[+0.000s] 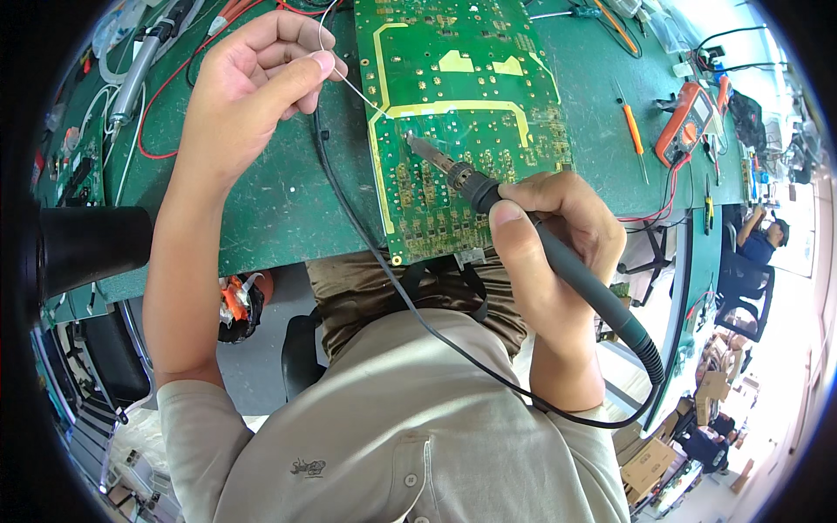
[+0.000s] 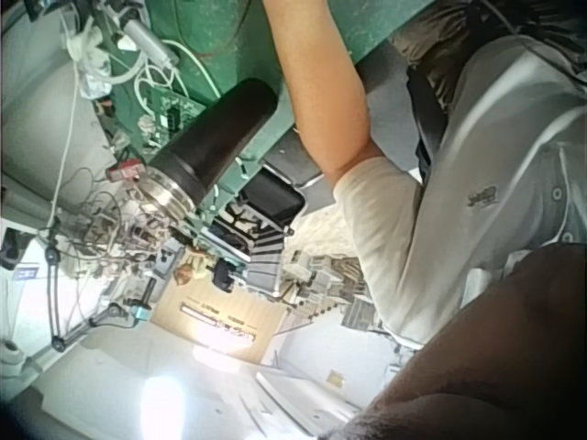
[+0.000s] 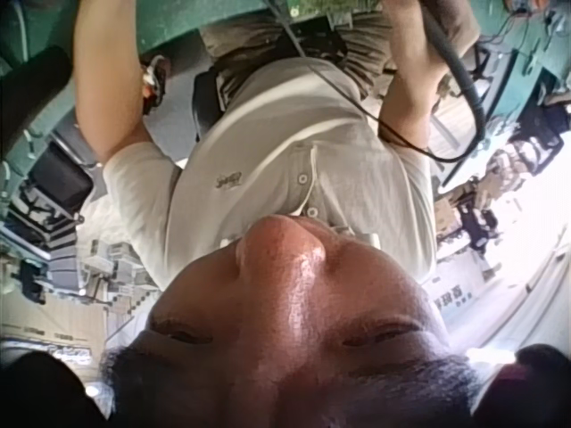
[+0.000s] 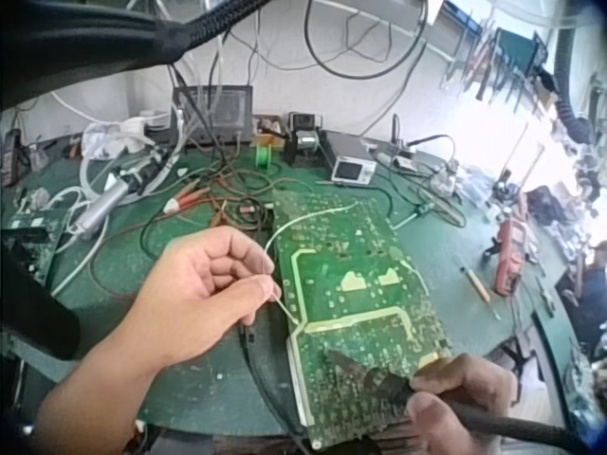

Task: The person uses a soldering iron and solder wire to apply solder to multiple points on a green printed circuit board. The hands hold the solder wire in one hand and the soldering iron in the other, moving methodically across the board to create solder joints.

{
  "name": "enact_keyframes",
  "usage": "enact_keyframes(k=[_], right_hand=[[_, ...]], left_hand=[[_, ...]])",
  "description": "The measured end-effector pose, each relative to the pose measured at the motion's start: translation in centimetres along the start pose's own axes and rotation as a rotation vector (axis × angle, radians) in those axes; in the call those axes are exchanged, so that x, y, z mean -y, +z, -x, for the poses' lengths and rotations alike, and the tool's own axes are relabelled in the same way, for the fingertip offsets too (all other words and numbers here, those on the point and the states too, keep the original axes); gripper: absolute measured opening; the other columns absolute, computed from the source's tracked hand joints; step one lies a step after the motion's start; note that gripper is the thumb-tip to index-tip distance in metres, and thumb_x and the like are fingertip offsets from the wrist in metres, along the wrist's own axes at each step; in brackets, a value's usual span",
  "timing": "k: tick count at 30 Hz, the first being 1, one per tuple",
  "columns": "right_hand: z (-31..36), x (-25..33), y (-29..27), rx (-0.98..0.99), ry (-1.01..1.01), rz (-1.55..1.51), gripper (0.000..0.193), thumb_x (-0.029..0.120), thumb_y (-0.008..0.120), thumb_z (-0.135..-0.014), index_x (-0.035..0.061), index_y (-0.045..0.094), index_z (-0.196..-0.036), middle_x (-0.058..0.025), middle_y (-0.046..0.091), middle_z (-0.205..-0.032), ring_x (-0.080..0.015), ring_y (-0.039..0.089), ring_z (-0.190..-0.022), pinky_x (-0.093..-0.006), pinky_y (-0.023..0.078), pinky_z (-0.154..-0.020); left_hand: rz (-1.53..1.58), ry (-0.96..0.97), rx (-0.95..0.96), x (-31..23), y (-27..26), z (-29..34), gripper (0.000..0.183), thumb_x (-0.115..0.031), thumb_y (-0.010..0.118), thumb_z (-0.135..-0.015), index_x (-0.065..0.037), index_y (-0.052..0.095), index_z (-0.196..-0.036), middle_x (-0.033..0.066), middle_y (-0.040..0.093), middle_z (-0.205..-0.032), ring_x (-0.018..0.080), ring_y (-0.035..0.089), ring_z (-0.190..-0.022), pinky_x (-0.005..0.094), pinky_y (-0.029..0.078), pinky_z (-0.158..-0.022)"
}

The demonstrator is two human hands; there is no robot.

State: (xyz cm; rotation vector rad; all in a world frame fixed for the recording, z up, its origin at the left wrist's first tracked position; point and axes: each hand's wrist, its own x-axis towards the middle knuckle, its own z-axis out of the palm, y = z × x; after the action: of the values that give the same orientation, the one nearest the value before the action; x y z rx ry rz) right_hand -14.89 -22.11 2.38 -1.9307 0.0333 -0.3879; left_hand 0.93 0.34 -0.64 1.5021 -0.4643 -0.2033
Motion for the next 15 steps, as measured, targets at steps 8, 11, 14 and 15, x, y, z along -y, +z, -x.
enact_keyframes(k=[8,11,14,15], right_hand=[[-0.1,0.1,0.2,-0.017,-0.043,0.059,0.017,0.009,0.070,-0.083,-0.0054,0.062,-0.084,-0.0057,0.061,-0.073,-0.0056,0.048,-0.062,-0.0210,0.033,-0.055],[-0.2,0.2,0.1,-0.036,0.013,0.054,0.017,0.011,0.070,-0.083,-0.0042,0.062,-0.084,-0.0054,0.061,-0.072,-0.0053,0.048,-0.059,-0.0213,0.033,-0.053],[-0.1,0.3,0.2,-0.045,-0.072,0.152,0.016,0.011,0.070,-0.083,-0.0032,0.062,-0.083,-0.0044,0.060,-0.067,-0.0049,0.047,-0.055,-0.0214,0.032,-0.050],[-0.1,0.2,0.4,-0.047,-0.085,0.141,0.016,0.011,0.070,-0.083,-0.0030,0.061,-0.083,-0.0039,0.060,-0.066,-0.0047,0.047,-0.054,-0.0214,0.031,-0.049]], left_hand=[[0.096,-0.101,0.012,-0.7,0.2,-0.2,0.010,-0.001,0.066,-0.087,0.001,0.060,-0.095,0.0020,0.063,-0.077,0.0048,0.056,-0.061,0.0179,0.044,-0.056],[0.123,-0.096,0.017,-1.1,0.2,0.2,0.009,-0.001,0.066,-0.087,0.001,0.060,-0.094,0.0020,0.063,-0.077,0.0047,0.055,-0.061,0.0178,0.044,-0.055],[0.107,-0.096,0.012,-1.1,0.3,-0.1,0.009,-0.001,0.066,-0.087,0.001,0.060,-0.095,0.0021,0.063,-0.077,0.0047,0.055,-0.061,0.0178,0.044,-0.055],[0.094,-0.097,0.007,-1.0,0.4,-0.2,0.010,-0.001,0.066,-0.087,0.001,0.060,-0.095,0.0021,0.063,-0.077,0.0047,0.055,-0.061,0.0179,0.044,-0.055]])
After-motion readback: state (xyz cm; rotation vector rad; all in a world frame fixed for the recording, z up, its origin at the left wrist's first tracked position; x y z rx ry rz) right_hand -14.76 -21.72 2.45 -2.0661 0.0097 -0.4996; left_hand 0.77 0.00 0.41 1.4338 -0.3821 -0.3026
